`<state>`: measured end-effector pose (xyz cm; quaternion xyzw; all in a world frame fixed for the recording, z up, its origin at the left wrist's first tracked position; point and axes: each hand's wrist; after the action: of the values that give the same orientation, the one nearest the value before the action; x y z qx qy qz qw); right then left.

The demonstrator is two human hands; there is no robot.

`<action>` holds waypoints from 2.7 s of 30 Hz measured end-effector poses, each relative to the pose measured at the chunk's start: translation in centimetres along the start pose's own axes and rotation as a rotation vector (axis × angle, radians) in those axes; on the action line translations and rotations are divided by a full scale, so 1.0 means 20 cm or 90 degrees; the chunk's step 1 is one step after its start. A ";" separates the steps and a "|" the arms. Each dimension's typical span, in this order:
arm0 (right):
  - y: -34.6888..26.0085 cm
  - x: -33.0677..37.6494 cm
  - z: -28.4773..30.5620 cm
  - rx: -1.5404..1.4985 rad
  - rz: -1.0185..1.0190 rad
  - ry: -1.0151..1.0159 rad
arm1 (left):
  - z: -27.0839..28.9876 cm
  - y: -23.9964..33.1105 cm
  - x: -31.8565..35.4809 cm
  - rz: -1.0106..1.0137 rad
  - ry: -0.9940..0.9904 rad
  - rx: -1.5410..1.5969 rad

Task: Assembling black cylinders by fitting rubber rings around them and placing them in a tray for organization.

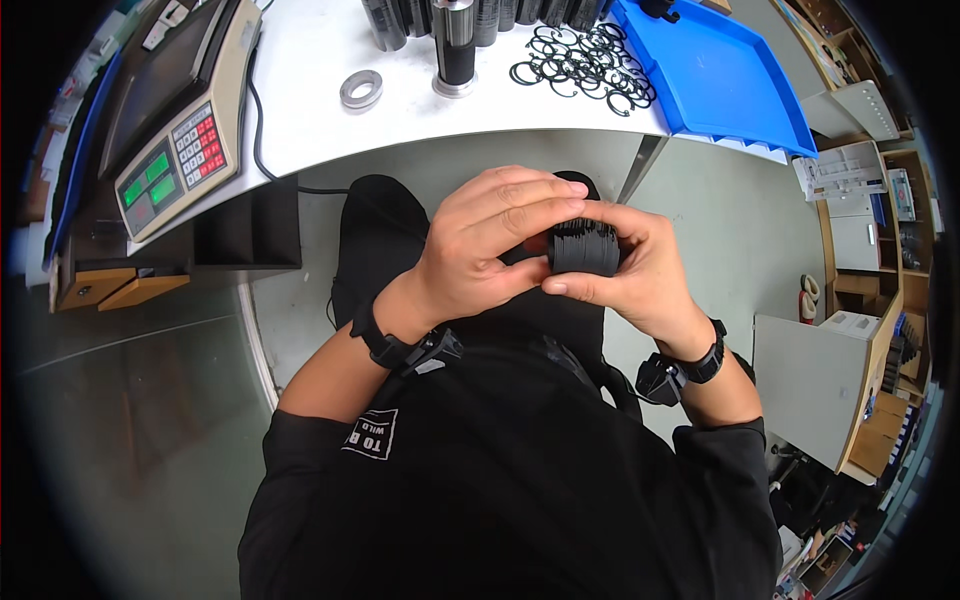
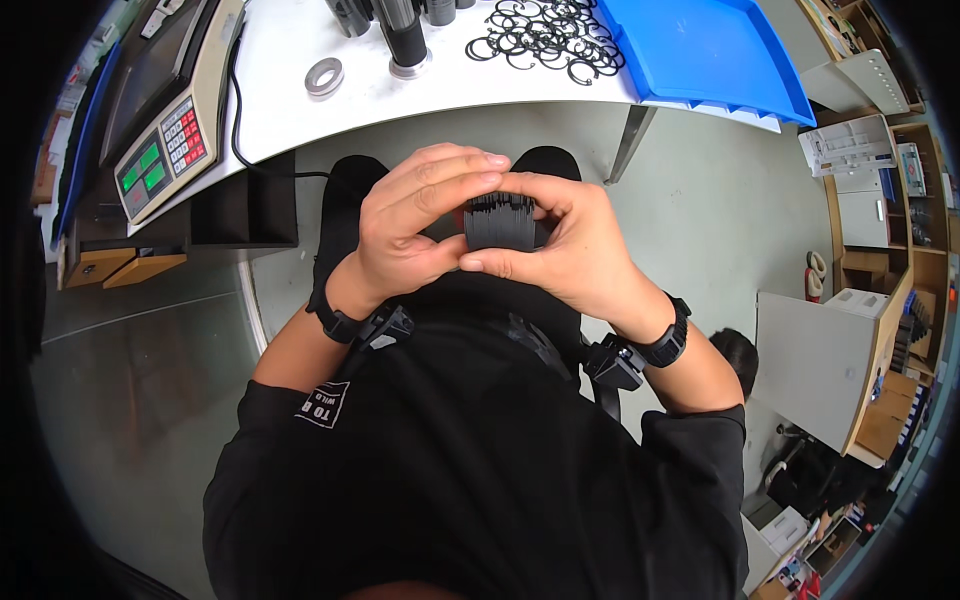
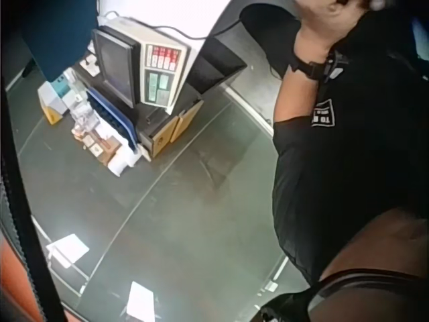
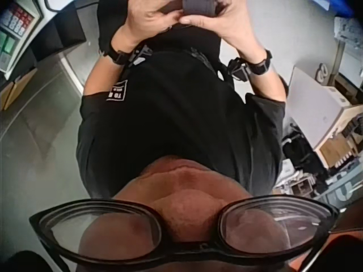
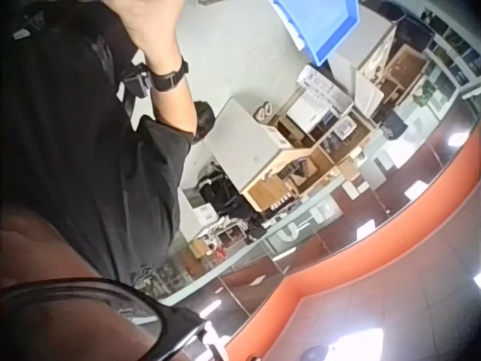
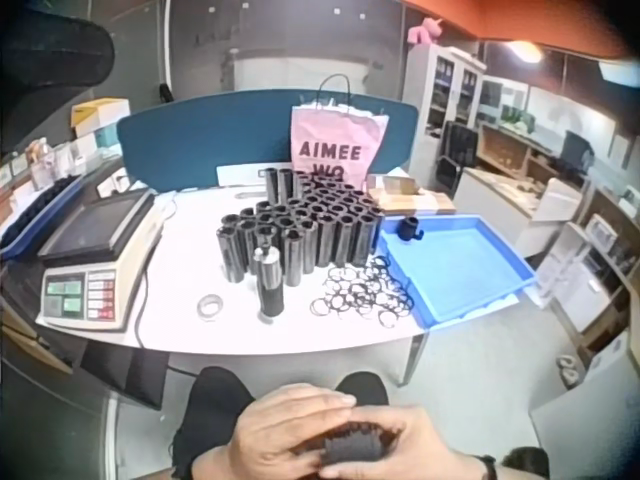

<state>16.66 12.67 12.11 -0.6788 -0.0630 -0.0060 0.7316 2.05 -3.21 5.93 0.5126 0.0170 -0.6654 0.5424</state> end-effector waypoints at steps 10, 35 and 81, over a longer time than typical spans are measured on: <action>0.08 0.00 0.01 -0.055 0.018 -0.009 | -0.02 0.01 -0.04 -0.051 -0.006 -0.027; 0.07 -0.08 -0.01 -0.053 -0.041 -0.085 | 0.01 -0.02 -0.05 -0.214 -0.096 -0.191; 0.04 -0.28 -0.04 -0.034 -0.114 -0.060 | 0.14 -0.15 0.08 0.000 -0.013 -0.005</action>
<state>11.32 11.49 10.63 -0.6891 -0.1577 -0.0412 0.7061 -1.85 -4.64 4.47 0.5034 0.0138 -0.6706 0.5447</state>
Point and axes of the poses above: each hand's wrist, its own x-axis away from the middle knuckle, its own z-axis out of the back of the hand, y = z × x, and after that the axes turned 12 degrees about -y, right-handed
